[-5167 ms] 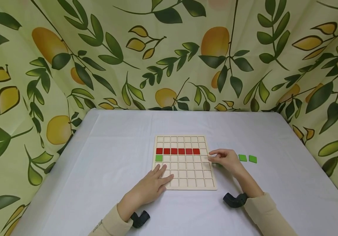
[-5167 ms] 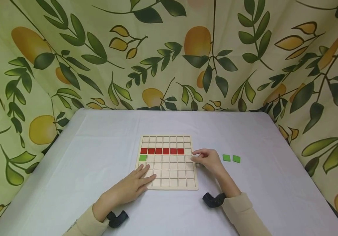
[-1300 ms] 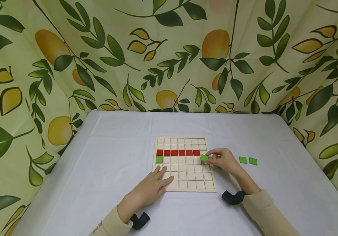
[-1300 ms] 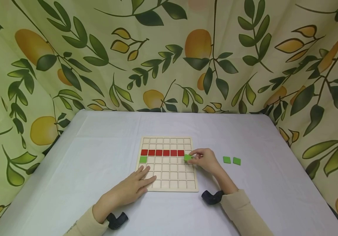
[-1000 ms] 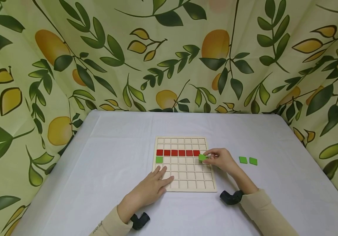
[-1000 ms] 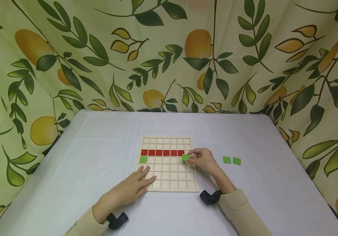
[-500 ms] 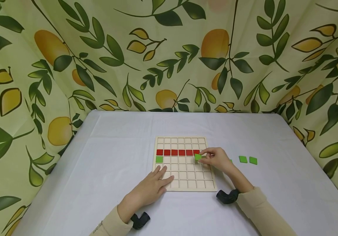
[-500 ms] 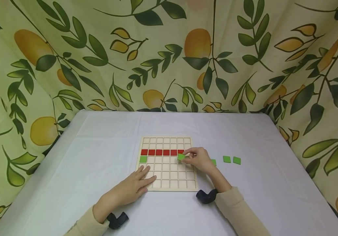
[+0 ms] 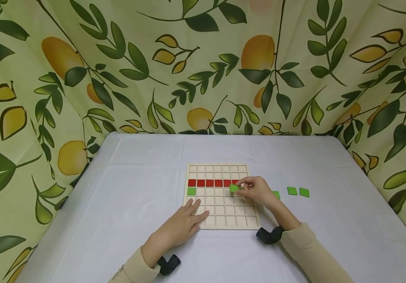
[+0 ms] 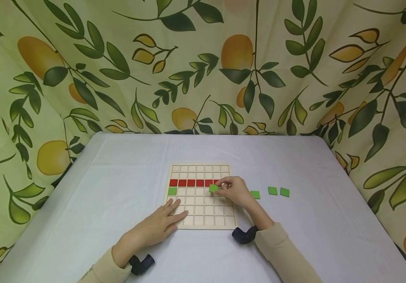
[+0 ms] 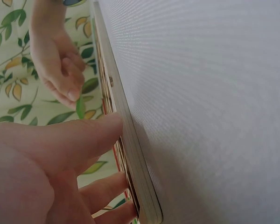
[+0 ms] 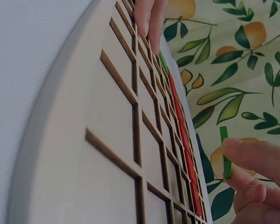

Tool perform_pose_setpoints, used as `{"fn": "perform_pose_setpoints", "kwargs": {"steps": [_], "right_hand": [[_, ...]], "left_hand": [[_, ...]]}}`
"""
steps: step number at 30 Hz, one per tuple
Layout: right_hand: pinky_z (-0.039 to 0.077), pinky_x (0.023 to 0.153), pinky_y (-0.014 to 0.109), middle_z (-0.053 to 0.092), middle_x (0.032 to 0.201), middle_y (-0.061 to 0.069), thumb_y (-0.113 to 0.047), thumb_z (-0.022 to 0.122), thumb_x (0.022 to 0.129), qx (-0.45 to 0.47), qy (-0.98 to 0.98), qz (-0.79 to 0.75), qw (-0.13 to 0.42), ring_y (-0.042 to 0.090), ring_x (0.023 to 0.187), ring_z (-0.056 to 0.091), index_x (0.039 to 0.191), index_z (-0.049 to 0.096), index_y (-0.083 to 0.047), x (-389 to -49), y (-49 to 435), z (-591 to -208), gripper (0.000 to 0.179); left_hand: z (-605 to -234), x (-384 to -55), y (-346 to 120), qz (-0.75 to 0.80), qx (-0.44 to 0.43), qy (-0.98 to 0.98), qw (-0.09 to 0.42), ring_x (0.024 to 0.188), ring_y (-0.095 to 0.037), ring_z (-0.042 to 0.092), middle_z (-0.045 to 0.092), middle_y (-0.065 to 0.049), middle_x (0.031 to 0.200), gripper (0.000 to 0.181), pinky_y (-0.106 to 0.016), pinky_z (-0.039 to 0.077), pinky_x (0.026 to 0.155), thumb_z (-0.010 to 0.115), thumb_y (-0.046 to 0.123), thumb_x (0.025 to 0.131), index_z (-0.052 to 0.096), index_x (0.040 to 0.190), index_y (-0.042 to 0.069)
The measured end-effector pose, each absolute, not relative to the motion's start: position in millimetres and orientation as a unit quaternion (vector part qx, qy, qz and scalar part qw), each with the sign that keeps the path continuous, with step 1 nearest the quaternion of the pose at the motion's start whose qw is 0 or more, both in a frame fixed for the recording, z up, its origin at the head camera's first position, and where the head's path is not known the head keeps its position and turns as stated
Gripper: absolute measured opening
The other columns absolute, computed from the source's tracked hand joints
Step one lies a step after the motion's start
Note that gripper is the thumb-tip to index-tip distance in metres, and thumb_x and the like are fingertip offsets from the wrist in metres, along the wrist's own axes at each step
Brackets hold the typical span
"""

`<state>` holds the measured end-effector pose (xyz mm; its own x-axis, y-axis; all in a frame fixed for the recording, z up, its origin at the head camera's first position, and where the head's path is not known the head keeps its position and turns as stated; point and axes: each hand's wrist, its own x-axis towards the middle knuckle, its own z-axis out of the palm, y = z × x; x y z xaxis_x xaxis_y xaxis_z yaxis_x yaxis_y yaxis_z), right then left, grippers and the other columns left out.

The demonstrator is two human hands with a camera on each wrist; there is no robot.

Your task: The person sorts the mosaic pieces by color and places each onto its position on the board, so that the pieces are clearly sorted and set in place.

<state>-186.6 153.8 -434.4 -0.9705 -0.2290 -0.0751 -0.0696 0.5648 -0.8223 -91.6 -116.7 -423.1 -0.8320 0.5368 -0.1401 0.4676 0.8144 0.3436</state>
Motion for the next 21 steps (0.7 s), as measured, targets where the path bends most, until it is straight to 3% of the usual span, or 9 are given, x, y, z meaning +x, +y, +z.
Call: {"fn": "perform_pose_setpoints", "kwargs": {"steps": [21], "right_hand": [[0.032, 0.054, 0.018, 0.044, 0.063, -0.004, -0.013, 0.08, 0.076, -0.07, 0.87, -0.477, 0.106, 0.01, 0.062, 0.041, 0.099, 0.071, 0.002, -187, 138, -435, 0.028]], "left_hand": [[-420, -90, -116, 0.158, 0.257, 0.945, 0.128, 0.147, -0.041, 0.028, 0.034, -0.017, 0.156, 0.043, -0.054, 0.033, 0.117, 0.053, 0.021, 0.098, 0.052, 0.14, 0.022]]}}
